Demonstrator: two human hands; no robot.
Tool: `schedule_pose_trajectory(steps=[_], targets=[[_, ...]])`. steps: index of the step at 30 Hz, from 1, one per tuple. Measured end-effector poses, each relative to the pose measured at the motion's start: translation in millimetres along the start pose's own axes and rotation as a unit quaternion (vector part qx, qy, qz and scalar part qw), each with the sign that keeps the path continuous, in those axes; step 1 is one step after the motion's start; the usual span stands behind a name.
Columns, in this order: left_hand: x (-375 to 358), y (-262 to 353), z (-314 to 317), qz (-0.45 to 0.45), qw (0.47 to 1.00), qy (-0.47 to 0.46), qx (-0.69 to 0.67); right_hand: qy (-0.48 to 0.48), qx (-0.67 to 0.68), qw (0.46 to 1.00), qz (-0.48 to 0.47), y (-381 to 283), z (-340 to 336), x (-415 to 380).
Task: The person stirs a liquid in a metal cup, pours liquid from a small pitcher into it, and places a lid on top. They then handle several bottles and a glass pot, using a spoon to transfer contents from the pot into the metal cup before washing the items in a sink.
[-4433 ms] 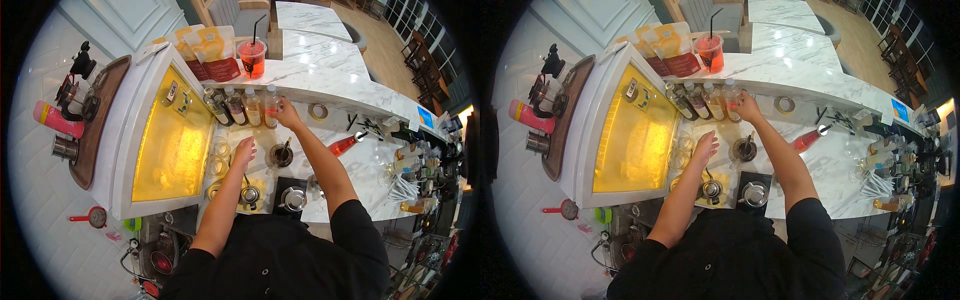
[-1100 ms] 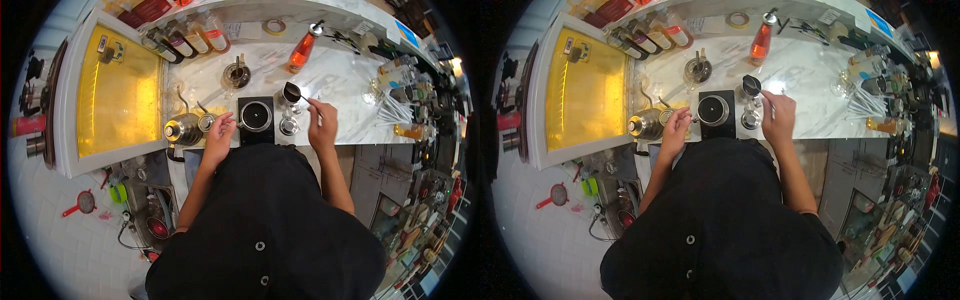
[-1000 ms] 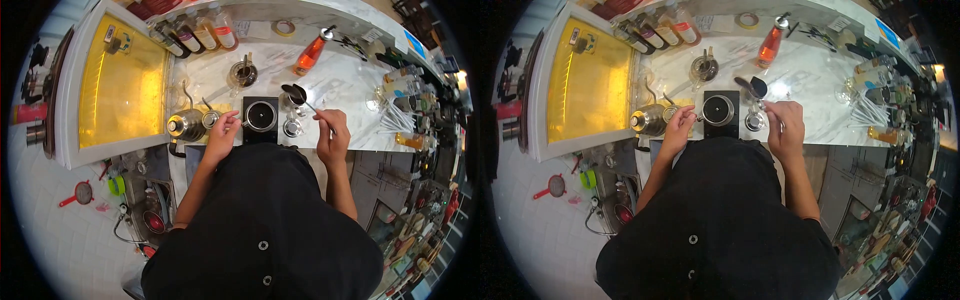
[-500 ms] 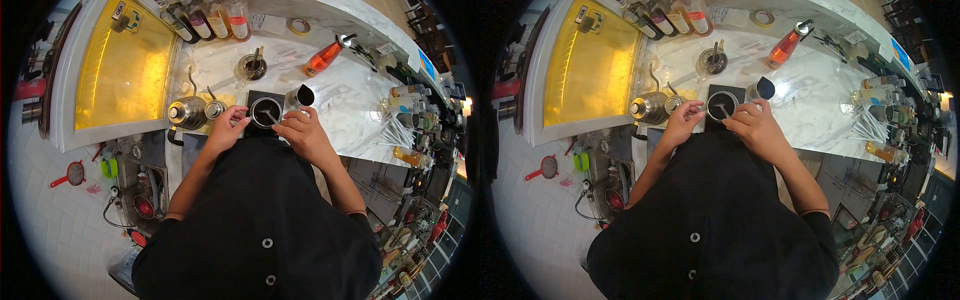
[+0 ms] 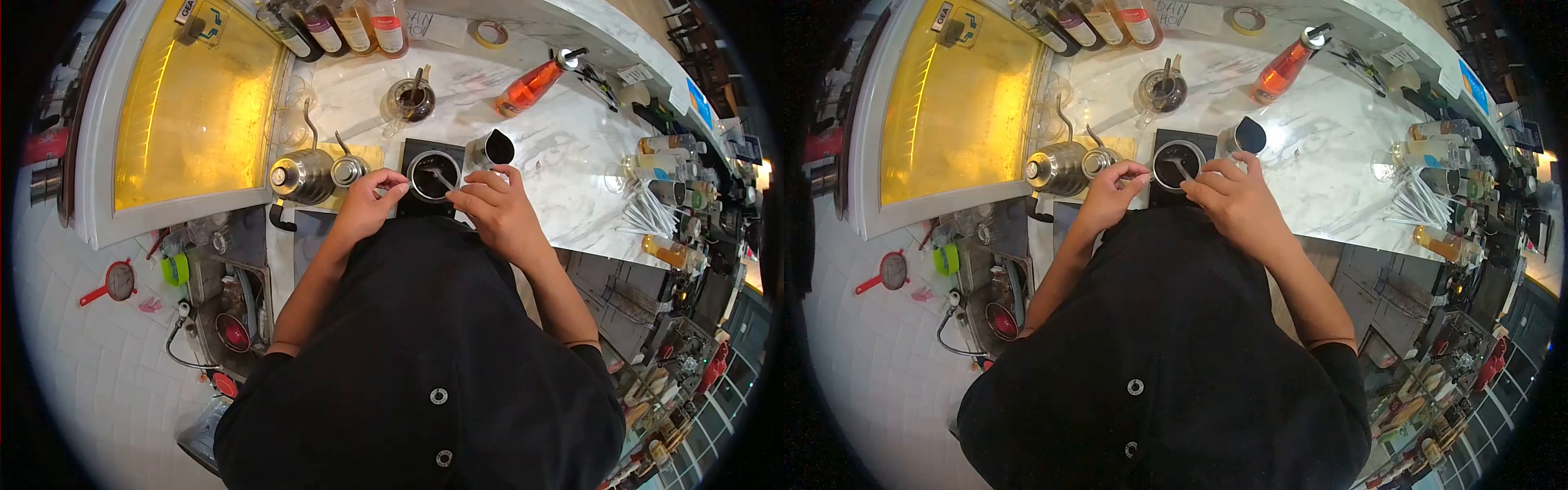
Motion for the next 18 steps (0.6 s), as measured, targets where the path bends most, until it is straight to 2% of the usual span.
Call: schedule_pose_trajectory(steps=[8, 14, 16, 18], targets=[[1, 3, -1, -0.002, 1.0, -0.014, 0.019, -0.012, -0.013, 1.0, 0.01, -3, -3, -4], [6, 8, -1, 0.049, 0.998, -0.028, 0.035, 0.01, -0.023, 0.999, 0.029, -2, -2, 1], [6, 9, -1, -0.003, 0.997, -0.046, 0.056, -0.009, -0.033, 0.998, 0.044, 1, -4, -4], [7, 8, -2, -0.006, 0.997, -0.046, 0.057, -0.019, -0.019, 0.999, 0.036, -3, -3, -5]])
Point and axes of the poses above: each hand's wrist, its own x-axis towards the middle knuckle, its own z-axis out of the palm, y = z × x, the point moved 10 cm from there along x, towards the middle knuckle, and after that the axes turned 2 degrees about y, right-handed, at the moved point
